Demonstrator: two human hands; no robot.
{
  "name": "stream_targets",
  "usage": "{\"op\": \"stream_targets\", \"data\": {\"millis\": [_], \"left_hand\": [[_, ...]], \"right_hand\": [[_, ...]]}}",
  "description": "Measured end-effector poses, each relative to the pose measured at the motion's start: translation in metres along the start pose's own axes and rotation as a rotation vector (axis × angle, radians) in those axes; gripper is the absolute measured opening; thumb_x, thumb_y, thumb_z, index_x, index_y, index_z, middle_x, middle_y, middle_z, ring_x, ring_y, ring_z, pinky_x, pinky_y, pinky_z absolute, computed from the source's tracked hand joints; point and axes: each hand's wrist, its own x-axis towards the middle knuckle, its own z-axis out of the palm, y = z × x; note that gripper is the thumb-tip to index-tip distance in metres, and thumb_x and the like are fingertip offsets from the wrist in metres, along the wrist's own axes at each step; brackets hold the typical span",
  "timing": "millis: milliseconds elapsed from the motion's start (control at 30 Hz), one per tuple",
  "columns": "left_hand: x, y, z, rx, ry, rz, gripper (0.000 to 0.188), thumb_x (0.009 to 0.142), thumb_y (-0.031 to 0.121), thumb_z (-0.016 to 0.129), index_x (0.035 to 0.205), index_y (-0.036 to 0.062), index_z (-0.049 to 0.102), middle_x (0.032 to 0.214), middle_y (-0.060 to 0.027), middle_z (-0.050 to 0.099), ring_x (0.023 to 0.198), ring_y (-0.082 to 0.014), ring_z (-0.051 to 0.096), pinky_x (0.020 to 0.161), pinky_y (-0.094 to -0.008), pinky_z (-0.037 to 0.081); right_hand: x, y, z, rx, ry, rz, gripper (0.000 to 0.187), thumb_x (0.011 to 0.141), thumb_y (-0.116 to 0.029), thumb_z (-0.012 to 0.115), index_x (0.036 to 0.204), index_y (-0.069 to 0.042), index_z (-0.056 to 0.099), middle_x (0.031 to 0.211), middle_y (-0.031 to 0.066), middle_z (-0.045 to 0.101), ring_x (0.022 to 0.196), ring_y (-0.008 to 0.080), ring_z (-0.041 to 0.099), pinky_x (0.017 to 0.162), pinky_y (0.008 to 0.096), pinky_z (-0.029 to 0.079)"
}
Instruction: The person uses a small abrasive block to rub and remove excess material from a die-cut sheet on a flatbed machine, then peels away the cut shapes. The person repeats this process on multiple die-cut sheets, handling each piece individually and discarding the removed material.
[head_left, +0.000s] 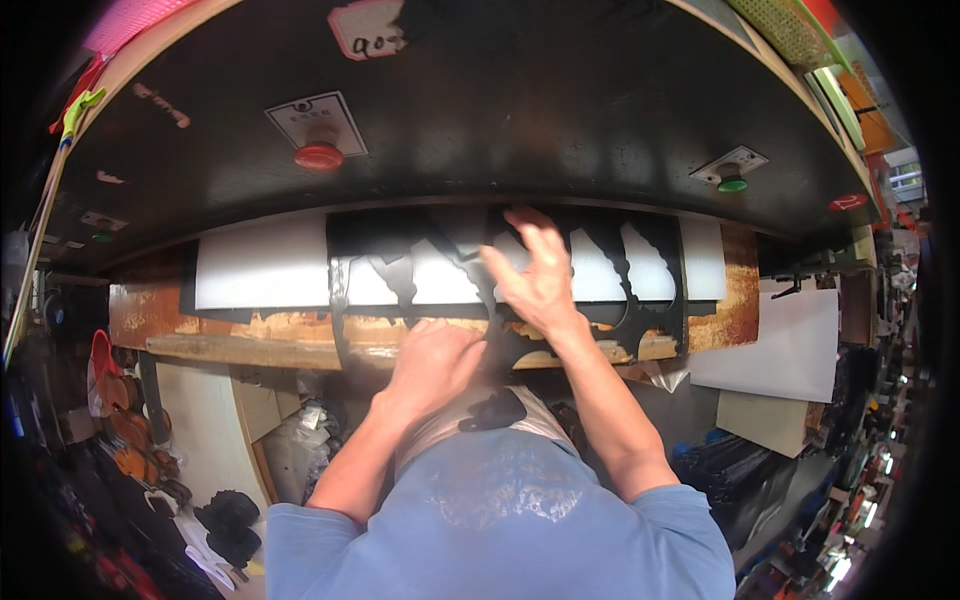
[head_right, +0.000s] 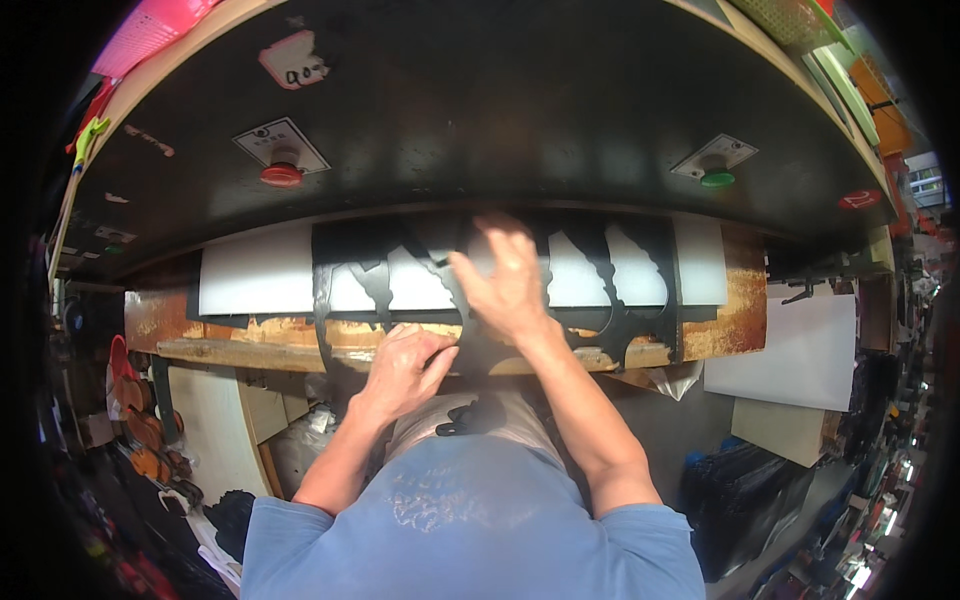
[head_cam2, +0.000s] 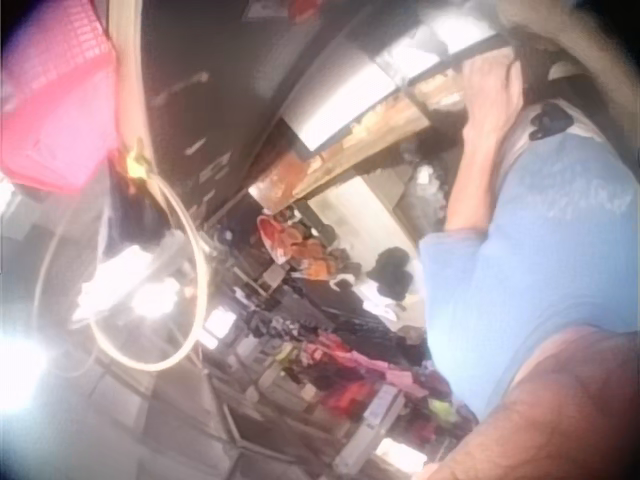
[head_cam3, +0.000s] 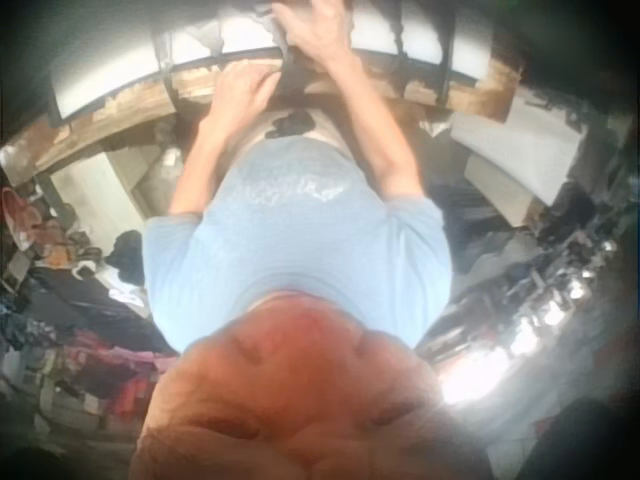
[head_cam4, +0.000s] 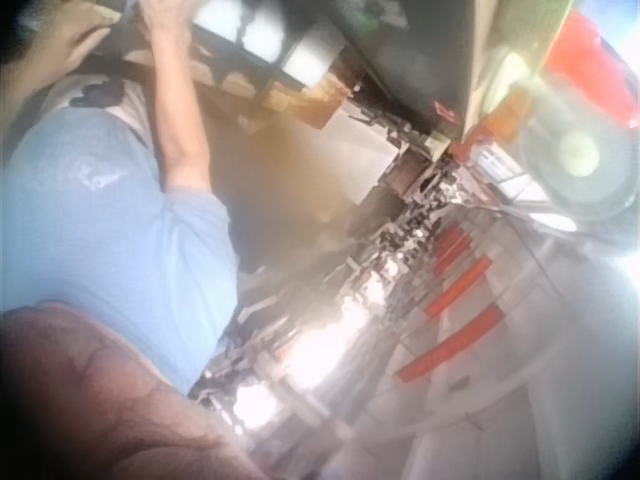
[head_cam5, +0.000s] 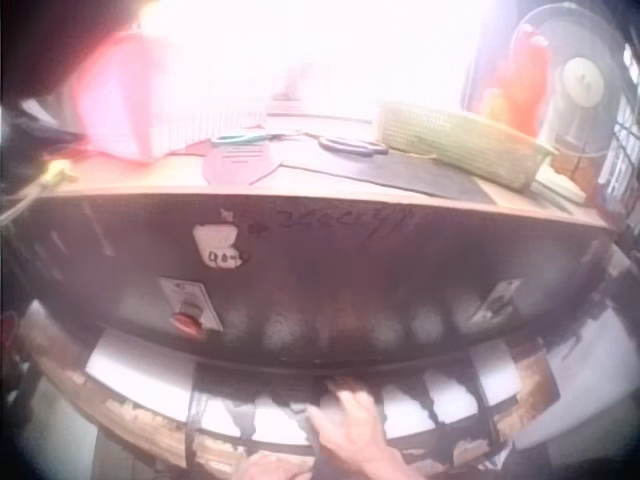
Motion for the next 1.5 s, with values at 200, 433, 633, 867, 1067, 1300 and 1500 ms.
{"op": "stream_targets", "data": {"millis": [200, 433, 633, 867, 1067, 1300, 1500], "left_hand": [[0.078, -0.059, -0.039, 0.139, 0.381, -0.010, 0.029, 0.098, 0.000, 0.070, 0.127, -0.0023, 0.070, 0.123, -0.0233, 0.073, 0.116, -0.0428, 0.069, 0.101, -0.0464, 0.056], [0.098, -0.091, -0.031, 0.325, 0.254, -0.097, 0.032, 0.099, 0.004, 0.069, 0.131, -0.0009, 0.070, 0.146, -0.0220, 0.067, 0.145, -0.0428, 0.056, 0.124, -0.0555, 0.039], [0.096, -0.088, -0.032, 0.284, 0.236, -0.137, 0.029, 0.098, 0.004, 0.069, 0.126, -0.0004, 0.073, 0.148, -0.0211, 0.067, 0.148, -0.0419, 0.054, 0.126, -0.0557, 0.038], [0.099, -0.084, -0.030, 0.287, 0.260, -0.124, 0.027, 0.097, 0.003, 0.071, 0.123, -0.0010, 0.075, 0.145, -0.0238, 0.068, 0.145, -0.0437, 0.056, 0.125, -0.0564, 0.038], [0.097, -0.086, -0.030, 0.270, 0.259, -0.116, 0.023, 0.097, 0.003, 0.071, 0.120, -0.0009, 0.076, 0.144, -0.0229, 0.069, 0.145, -0.0440, 0.057, 0.125, -0.0570, 0.039], [0.087, -0.071, -0.036, 0.169, 0.272, -0.103, 0.021, 0.098, 0.002, 0.070, 0.118, -0.0008, 0.075, 0.137, -0.0198, 0.073, 0.143, -0.0412, 0.059, 0.124, -0.0531, 0.042], [0.025, -0.005, -0.025, -0.187, 0.112, -0.048, 0.013, 0.091, -0.007, 0.074, 0.103, -0.0022, 0.074, 0.097, -0.0189, 0.078, 0.087, -0.0323, 0.077, 0.078, -0.0409, 0.061]], "right_hand": [[0.046, -0.013, 0.065, -0.111, -0.097, 0.012, 0.088, 0.078, -0.029, 0.091, 0.152, 0.002, 0.055, 0.159, 0.0402, 0.037, 0.147, 0.0580, 0.037, 0.122, 0.0585, 0.039], [0.069, -0.014, 0.053, 0.052, -0.203, 0.056, 0.090, 0.072, -0.019, 0.087, 0.154, 0.001, 0.054, 0.157, 0.0414, 0.038, 0.147, 0.0595, 0.036, 0.121, 0.0587, 0.040], [0.073, 0.011, -0.010, 0.492, -0.154, 0.244, 0.098, 0.072, -0.014, 0.089, 0.162, -0.006, 0.050, 0.160, 0.0254, 0.053, 0.151, 0.0374, 0.049, 0.125, 0.0426, 0.041], [0.054, 0.043, -0.017, -0.176, -0.034, 0.011, 0.076, 0.074, -0.013, 0.085, 0.147, 0.000, 0.064, 0.159, 0.0325, 0.050, 0.147, 0.0545, 0.043, 0.121, 0.0610, 0.039], [0.054, 0.049, -0.018, -0.179, -0.053, -0.023, 0.070, 0.074, -0.013, 0.085, 0.141, 0.000, 0.068, 0.157, 0.0299, 0.051, 0.144, 0.0518, 0.046, 0.119, 0.0572, 0.042], [0.057, 0.049, -0.022, -0.122, -0.102, -0.002, 0.070, 0.076, -0.018, 0.088, 0.140, 0.000, 0.069, 0.149, 0.0246, 0.059, 0.140, 0.0416, 0.053, 0.113, 0.0471, 0.049], [0.047, 0.040, -0.069, 0.004, 0.274, -0.017, 0.032, 0.092, -0.005, 0.078, 0.124, -0.001, 0.074, 0.117, 0.0137, 0.072, 0.107, 0.0278, 0.071, 0.097, 0.0371, 0.057]]}}
